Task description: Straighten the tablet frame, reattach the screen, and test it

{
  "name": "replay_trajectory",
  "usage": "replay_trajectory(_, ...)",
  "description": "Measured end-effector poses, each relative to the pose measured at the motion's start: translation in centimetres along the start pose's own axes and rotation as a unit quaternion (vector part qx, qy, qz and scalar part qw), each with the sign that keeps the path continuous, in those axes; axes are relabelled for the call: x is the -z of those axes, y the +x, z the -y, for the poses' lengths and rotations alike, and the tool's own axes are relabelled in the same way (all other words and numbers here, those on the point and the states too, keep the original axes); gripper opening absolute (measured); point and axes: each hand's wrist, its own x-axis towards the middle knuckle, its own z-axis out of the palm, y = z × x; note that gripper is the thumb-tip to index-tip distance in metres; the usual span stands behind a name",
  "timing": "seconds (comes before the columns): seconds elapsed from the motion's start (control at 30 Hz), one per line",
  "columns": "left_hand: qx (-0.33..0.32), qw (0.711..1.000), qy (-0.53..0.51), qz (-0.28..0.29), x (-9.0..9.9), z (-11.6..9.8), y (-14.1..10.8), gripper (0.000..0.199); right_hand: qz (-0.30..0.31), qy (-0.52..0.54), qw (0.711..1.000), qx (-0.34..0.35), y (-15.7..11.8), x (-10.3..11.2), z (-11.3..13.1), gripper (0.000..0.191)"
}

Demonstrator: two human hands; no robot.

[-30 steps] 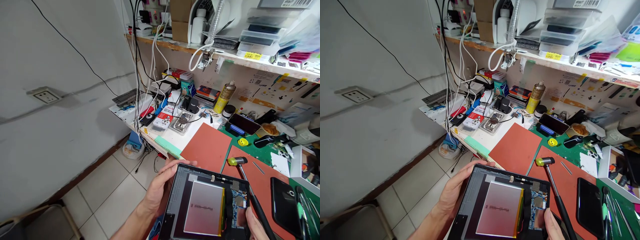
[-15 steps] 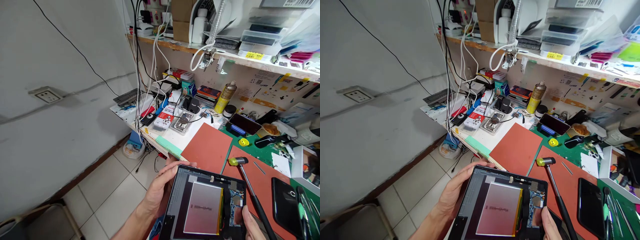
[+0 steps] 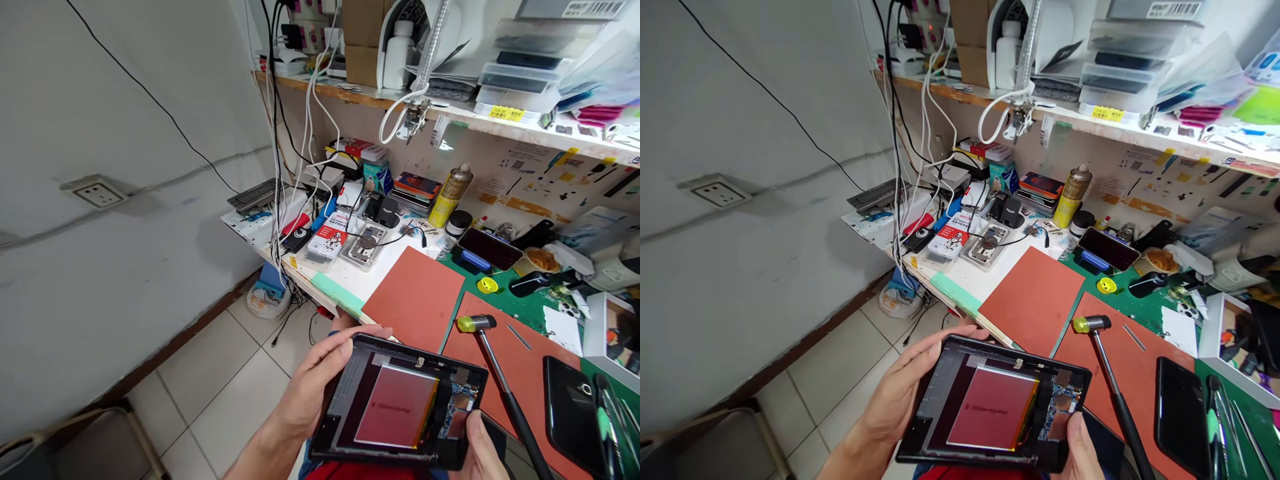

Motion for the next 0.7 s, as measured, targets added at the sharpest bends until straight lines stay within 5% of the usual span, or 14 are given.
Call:
replay_trajectory(0.13, 0.000, 0.996, 0.081, 0.047, 0.5, -0.7, -0.8, 0.035, -0.069, 0.066, 0.991, -0.094, 0.1, -2.3, -1.4, 0.057)
replay_trajectory(0.33, 0.021, 0.987, 0.138, 0.074, 0.5, -0.9, -1.5, 0.038, -0.079, 0.101, 0.986, -0.105, -0.4, -4.8, -2.0, 0.058)
replay_trajectory(0.7, 0.030, 0.980, 0.182, 0.074, -0.3, -1.2, -1.5, 0.045, -0.091, 0.131, 0.977, -0.139, -1.0, -6.1, -1.9, 0.051)
